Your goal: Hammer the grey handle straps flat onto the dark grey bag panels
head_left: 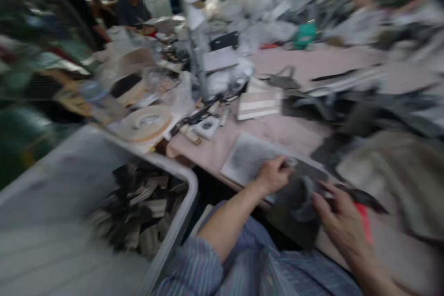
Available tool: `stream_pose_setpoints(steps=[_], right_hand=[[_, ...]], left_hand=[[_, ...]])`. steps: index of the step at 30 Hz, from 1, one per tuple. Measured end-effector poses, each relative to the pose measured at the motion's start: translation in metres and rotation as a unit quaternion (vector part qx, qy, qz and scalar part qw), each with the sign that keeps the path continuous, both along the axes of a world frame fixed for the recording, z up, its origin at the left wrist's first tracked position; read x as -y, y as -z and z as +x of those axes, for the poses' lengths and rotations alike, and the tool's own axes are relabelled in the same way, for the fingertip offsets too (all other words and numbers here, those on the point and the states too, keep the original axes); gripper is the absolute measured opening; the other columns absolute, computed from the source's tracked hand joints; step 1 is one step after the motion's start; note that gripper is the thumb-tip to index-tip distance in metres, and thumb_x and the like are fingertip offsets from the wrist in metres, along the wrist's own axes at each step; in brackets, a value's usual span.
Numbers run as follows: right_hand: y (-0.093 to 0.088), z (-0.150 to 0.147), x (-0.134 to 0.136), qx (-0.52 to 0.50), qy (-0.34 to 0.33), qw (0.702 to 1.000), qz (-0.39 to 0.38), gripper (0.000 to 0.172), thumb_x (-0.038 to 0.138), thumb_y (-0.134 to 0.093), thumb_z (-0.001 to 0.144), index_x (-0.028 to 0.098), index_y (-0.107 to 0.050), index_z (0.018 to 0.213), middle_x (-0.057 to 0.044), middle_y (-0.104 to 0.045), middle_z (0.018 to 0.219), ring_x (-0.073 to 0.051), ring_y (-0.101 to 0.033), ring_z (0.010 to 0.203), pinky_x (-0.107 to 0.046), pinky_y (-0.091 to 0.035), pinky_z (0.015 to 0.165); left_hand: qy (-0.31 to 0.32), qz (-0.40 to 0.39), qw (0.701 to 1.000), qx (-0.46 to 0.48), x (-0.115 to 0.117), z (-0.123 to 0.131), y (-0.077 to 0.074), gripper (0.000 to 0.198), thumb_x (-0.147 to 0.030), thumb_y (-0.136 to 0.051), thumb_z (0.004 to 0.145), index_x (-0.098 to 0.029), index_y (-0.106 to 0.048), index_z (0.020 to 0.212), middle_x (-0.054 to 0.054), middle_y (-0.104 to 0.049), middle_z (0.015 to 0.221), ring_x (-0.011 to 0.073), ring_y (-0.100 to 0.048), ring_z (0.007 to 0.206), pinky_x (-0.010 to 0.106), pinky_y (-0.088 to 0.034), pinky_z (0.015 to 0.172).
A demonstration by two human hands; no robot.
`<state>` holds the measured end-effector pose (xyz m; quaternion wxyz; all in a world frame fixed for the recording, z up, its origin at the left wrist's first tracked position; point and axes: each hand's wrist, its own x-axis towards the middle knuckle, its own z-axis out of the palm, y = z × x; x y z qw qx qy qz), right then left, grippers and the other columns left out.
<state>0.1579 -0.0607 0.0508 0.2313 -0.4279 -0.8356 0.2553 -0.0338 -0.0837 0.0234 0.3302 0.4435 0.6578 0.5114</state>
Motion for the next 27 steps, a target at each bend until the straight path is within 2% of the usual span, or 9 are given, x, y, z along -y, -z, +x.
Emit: stream_pose_setpoints(steps=[2, 6, 10, 14, 21, 24, 27], right_hand=[[-0.001, -0.005, -0.003, -0.017, 0.0, 0.999, -0.045, 0.036, 0.046, -0.045, 0.095, 0.019, -0.067, 0.106, -0.014, -0.069, 0.109, -0.028, -0.064, 0.104, -0.045, -0.051, 0.092], [0.006, -0.015, -0.015, -0.024, 0.05, 0.995, -0.079, 0.032, 0.036, -0.039, 0.099, 0.021, -0.067, 0.11, -0.007, -0.07, 0.104, -0.02, -0.065, 0.097, -0.034, -0.05, 0.088], [-0.001, -0.014, -0.005, -0.001, 0.053, 0.995, -0.086, 0.032, 0.036, -0.043, 0.099, 0.019, -0.065, 0.115, -0.008, -0.067, 0.103, -0.02, -0.063, 0.098, -0.033, -0.048, 0.089], [-0.011, -0.014, 0.003, 0.061, 0.054, 0.993, -0.081, 0.048, 0.046, -0.066, 0.085, 0.016, -0.061, 0.123, -0.011, -0.062, 0.109, -0.024, -0.061, 0.097, -0.037, -0.048, 0.088], [-0.008, -0.018, 0.003, 0.092, 0.069, 0.991, -0.062, 0.039, 0.047, -0.063, 0.087, 0.017, -0.064, 0.112, -0.01, -0.06, 0.103, -0.025, -0.059, 0.089, -0.039, -0.048, 0.081], [-0.007, -0.011, 0.003, 0.06, 0.06, 0.994, -0.076, 0.045, 0.044, -0.063, 0.087, 0.017, -0.059, 0.123, -0.011, -0.06, 0.107, -0.025, -0.059, 0.095, -0.041, -0.048, 0.086], [-0.006, 0.004, 0.0, -0.019, 0.035, 0.994, -0.103, 0.048, 0.04, -0.061, 0.09, 0.018, -0.052, 0.132, -0.011, -0.059, 0.117, -0.024, -0.058, 0.104, -0.039, -0.048, 0.091]], left_hand=[[-0.02, 0.023, 0.999, 0.027, -0.003, -0.007, 0.002, 0.016, -0.022, -0.065, 0.084, -0.018, -0.069, 0.098, 0.003, -0.074, 0.087, 0.0164, -0.066, 0.08, 0.028, -0.053, 0.079], [-0.036, 0.083, 0.983, 0.157, -0.038, -0.015, 0.016, 0.02, -0.029, -0.07, 0.079, -0.017, -0.067, 0.095, 0.004, -0.073, 0.088, 0.0178, -0.069, 0.083, 0.03, -0.054, 0.082], [-0.009, 0.089, 0.965, 0.246, -0.061, 0.001, 0.009, 0.035, -0.034, -0.075, 0.076, -0.017, -0.063, 0.103, 0.003, -0.074, 0.089, 0.0165, -0.07, 0.081, 0.032, -0.055, 0.085], [0.022, 0.074, 0.967, 0.245, -0.077, 0.019, 0.004, 0.033, -0.036, -0.077, 0.074, -0.017, -0.063, 0.096, 0.005, -0.074, 0.088, 0.0167, -0.071, 0.081, 0.031, -0.055, 0.084], [0.074, 0.049, 0.971, 0.223, -0.086, 0.021, 0.011, 0.035, -0.041, -0.077, 0.076, -0.016, -0.063, 0.098, 0.006, -0.076, 0.089, 0.0191, -0.073, 0.083, 0.033, -0.055, 0.085], [0.09, 0.039, 0.973, 0.208, -0.084, 0.019, 0.013, 0.035, -0.041, -0.076, 0.077, -0.017, -0.063, 0.099, 0.006, -0.076, 0.088, 0.0196, -0.073, 0.084, 0.033, -0.055, 0.085], [0.103, 0.035, 0.979, 0.171, -0.084, 0.019, 0.014, 0.034, -0.041, -0.074, 0.078, -0.017, -0.064, 0.099, 0.006, -0.076, 0.09, 0.0198, -0.072, 0.086, 0.033, -0.055, 0.085]])
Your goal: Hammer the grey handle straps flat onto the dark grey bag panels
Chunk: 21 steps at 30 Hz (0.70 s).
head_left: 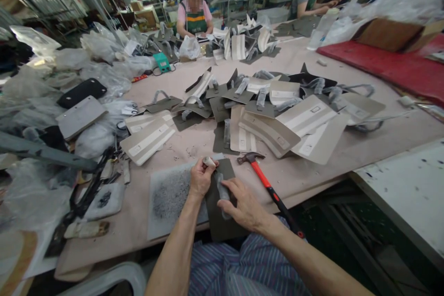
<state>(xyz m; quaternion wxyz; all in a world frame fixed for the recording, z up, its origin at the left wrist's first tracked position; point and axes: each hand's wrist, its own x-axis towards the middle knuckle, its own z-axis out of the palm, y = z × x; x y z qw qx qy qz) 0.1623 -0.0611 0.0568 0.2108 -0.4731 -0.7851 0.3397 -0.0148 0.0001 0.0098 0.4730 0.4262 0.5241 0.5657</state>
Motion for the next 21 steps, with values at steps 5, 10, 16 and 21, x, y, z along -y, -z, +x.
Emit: stream_pose_setpoints(steps=[5, 10, 16, 21], right_hand=[[0.011, 0.047, -0.012, -0.013, 0.112, 0.991, 0.073, 0.035, 0.037, -0.053, 0.094, 0.018, -0.055, 0.124, -0.014, -0.058, 0.12, -0.026, -0.057, 0.109, -0.042, -0.047, 0.096], [0.03, 0.098, -0.017, 0.191, 0.196, 0.959, 0.071, 0.03, 0.035, -0.056, 0.09, 0.014, -0.061, 0.111, -0.017, -0.06, 0.107, -0.031, -0.057, 0.099, -0.046, -0.047, 0.09], [0.033, 0.107, -0.019, 0.052, 0.23, 0.961, -0.147, 0.015, 0.025, -0.059, 0.079, 0.017, -0.058, 0.092, -0.006, -0.058, 0.08, -0.018, -0.054, 0.069, -0.032, -0.047, 0.064], [-0.015, 0.08, -0.029, -0.159, 0.205, 0.899, -0.354, 0.018, 0.039, -0.046, 0.086, 0.021, -0.05, 0.085, 0.004, -0.048, 0.064, -0.01, -0.038, 0.043, -0.023, -0.034, 0.039]], left_hand=[[0.005, 0.003, 0.999, -0.032, -0.002, 0.001, 0.001, 0.027, -0.038, -0.071, 0.081, -0.017, -0.065, 0.097, 0.006, -0.075, 0.09, 0.0197, -0.071, 0.087, 0.032, -0.054, 0.086], [-0.008, 0.002, 0.997, -0.077, -0.002, 0.006, 0.001, 0.019, -0.03, -0.068, 0.081, -0.017, -0.066, 0.095, 0.005, -0.076, 0.09, 0.019, -0.072, 0.086, 0.03, -0.055, 0.084], [-0.02, 0.02, 0.982, -0.186, 0.003, 0.011, -0.001, 0.015, -0.024, -0.065, 0.081, -0.019, -0.067, 0.094, 0.005, -0.076, 0.091, 0.0203, -0.071, 0.086, 0.031, -0.054, 0.082], [-0.006, 0.05, 0.971, -0.233, 0.008, 0.012, -0.006, 0.015, -0.02, -0.062, 0.081, -0.02, -0.069, 0.095, 0.004, -0.077, 0.091, 0.021, -0.071, 0.086, 0.032, -0.053, 0.082]])
